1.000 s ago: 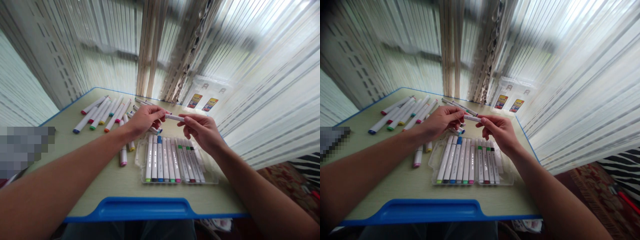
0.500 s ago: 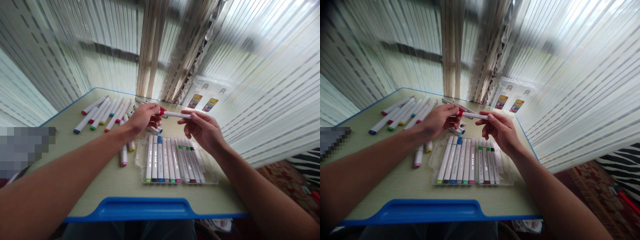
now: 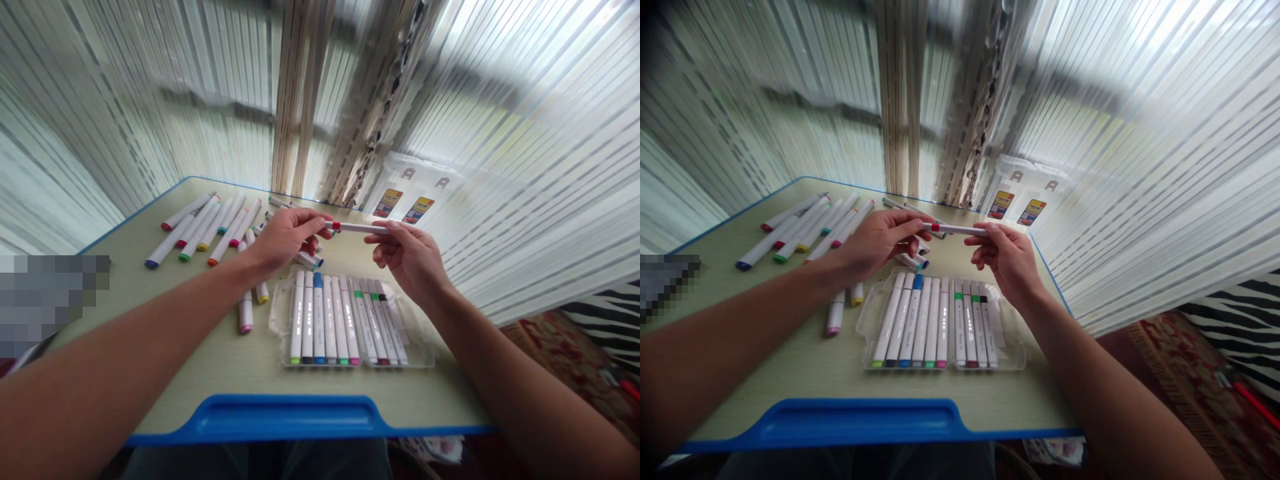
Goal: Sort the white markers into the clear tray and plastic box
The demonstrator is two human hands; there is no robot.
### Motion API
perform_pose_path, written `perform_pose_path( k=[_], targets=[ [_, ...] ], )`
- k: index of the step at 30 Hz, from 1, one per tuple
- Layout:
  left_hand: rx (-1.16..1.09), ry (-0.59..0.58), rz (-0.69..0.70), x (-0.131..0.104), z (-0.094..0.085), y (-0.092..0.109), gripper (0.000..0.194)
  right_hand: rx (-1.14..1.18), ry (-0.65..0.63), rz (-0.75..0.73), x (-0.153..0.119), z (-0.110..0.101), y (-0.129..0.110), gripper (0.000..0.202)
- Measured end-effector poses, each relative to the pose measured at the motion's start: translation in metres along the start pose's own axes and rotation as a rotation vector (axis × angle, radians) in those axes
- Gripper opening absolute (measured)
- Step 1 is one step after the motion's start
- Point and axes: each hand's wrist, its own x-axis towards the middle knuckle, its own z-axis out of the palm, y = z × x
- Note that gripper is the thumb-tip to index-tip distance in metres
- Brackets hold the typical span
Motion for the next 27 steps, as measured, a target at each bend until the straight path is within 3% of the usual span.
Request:
perform_pose_path(
  k=[7,15,27],
  targets=[
    [0.086,0.001,0.04,0.0,-0.002,-0.003,0.014,-0.049,-0.029,-0.027,-0.001,0.0,0.003,0.025],
    [0.207,-0.086,0.073,-0.005,0.003,-0.002,0.027,-0.114,-0.117,-0.035,-0.006,0.004,0.003,0.03],
    [0.347,-0.221,0.15,-0.009,0.011,0.0,0.027,-0.36,-0.172,-0.037,-0.012,0.009,-0.002,0.044]
  ],
)
